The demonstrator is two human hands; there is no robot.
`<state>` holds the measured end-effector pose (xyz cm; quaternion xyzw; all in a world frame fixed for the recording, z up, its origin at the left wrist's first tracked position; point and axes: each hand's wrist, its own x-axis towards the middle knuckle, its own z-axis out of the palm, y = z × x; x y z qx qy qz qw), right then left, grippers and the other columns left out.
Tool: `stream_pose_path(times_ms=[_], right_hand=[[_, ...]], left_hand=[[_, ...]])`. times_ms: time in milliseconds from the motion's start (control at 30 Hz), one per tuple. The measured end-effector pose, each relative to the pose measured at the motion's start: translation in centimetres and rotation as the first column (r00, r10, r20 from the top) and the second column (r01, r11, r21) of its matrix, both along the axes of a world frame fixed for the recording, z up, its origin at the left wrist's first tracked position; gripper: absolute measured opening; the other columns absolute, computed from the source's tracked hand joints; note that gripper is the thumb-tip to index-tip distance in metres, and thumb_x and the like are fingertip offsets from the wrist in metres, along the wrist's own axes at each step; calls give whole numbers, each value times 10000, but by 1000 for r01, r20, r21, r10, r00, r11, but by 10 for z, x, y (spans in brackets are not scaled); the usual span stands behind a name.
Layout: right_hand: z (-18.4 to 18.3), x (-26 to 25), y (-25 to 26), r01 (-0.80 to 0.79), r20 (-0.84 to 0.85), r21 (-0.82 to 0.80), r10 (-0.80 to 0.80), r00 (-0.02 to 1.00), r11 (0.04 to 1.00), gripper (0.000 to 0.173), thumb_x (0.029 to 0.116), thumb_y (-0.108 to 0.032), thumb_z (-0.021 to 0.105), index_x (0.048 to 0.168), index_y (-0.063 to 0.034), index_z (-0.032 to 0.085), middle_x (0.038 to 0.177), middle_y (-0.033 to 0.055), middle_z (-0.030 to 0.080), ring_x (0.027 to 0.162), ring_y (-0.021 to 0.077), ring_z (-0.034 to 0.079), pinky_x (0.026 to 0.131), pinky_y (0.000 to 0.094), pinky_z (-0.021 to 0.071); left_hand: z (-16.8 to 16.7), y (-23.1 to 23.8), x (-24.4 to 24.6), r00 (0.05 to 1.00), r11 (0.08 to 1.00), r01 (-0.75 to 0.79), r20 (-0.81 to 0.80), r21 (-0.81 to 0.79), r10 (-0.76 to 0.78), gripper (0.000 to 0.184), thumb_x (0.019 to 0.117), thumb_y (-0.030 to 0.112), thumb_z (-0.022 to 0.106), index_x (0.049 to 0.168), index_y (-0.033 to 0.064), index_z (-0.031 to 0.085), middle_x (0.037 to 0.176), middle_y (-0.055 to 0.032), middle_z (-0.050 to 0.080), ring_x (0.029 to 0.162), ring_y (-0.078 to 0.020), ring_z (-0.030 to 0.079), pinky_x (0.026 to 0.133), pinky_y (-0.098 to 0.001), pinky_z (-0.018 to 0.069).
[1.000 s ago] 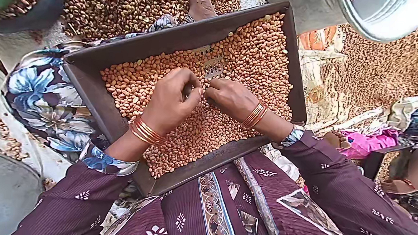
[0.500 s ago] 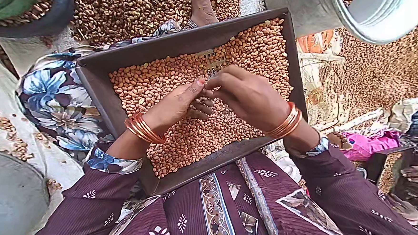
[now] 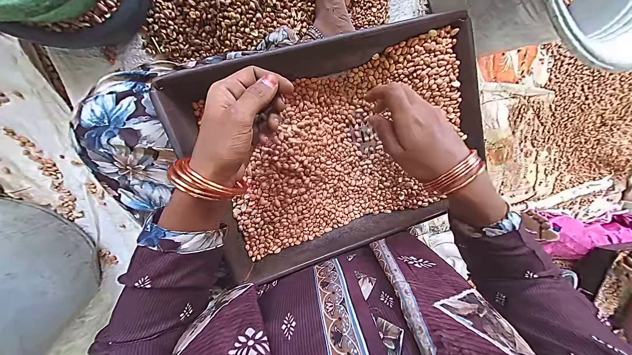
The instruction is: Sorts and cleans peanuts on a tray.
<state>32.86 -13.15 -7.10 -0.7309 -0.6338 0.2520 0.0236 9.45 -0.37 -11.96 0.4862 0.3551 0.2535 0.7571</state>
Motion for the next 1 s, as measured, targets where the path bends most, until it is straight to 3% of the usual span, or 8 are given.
stream_pose_path(times_ms=[133, 200, 333, 500, 700, 833, 900, 1000], right_hand=[[6, -10, -31, 137, 240, -356, -52, 969, 924, 461, 1074, -418, 522, 1202, 25, 525, 817, 259, 627, 727, 488, 668, 590, 624, 516], [-5, -22, -39, -43, 14, -416, 54, 998, 908, 396, 1051, -391, 576, 1198, -27, 528, 814, 159, 628, 675, 362, 671, 570, 530, 545], [-4, -29, -21, -290, -529, -157, 168, 832, 944, 339, 1046, -272, 563, 1317, -70, 539, 1071, 41, 692, 776, 110, 719, 680, 331, 642], [3, 4, 18, -233, -146, 116, 248, 958, 966, 230, 1022, -158, 588, 1208, -34, 644, 1090, 149, 696, 871, 289, 705, 779, 492, 580], [-32, 17, 44, -306, -58, 34, 308, 950, 951, 172, 996, -94, 633, 1135, -66, 732, 1095, 176, 682, 977, 356, 697, 841, 541, 562], [-59, 11, 40, -330, -59, 136, 340, 938, 934, 133, 998, -71, 604, 1054, -7, 707, 1070, 201, 675, 906, 368, 705, 765, 506, 575], [-59, 10, 39, -318, -33, 143, 325, 945, 937, 149, 1011, -79, 581, 1043, 13, 693, 1063, 214, 667, 890, 377, 702, 750, 500, 573], [-50, 9, 43, -267, -44, 66, 270, 962, 962, 183, 1018, -113, 556, 1098, 16, 659, 1073, 202, 659, 912, 358, 694, 799, 493, 565]], left_hand=[[-8, 3, -16, 982, 960, 69, -188, 273, -17, 130, 1053, 169, 536, 1021, 160, 662, 742, 131, 575, 544, 40, 472, 493, -117, 386], [-13, 4, -22, 931, 879, 188, -364, 438, -18, 134, 1028, 260, 603, 1059, 159, 685, 844, 106, 604, 637, 50, 499, 575, -125, 397], [-15, 0, -28, 854, 622, 440, -517, 648, -66, 216, 1003, 255, 611, 1066, 84, 727, 862, -13, 559, 721, -56, 482, 670, -208, 397], [-20, -6, -34, 827, 451, 537, -550, 712, -115, 174, 976, 177, 647, 1045, 52, 748, 788, -79, 569, 680, -178, 520, 641, -324, 444], [-27, -16, -35, 786, 378, 592, -613, 712, -76, 195, 998, 173, 632, 1068, 40, 756, 841, -159, 610, 739, -317, 621, 675, -453, 519], [-24, -15, -37, 798, 447, 555, -601, 701, -49, 188, 1010, 192, 639, 1027, 36, 742, 830, -113, 587, 711, -221, 561, 662, -358, 475], [-24, -9, -35, 859, 624, 418, -511, 661, -33, 221, 1026, 243, 608, 1022, 60, 732, 835, -13, 563, 709, -57, 482, 661, -207, 390], [-20, 1, -28, 961, 904, 160, -273, 398, -50, 259, 1100, 210, 379, 1023, 138, 616, 839, 117, 596, 677, 43, 567, 630, -134, 494]])
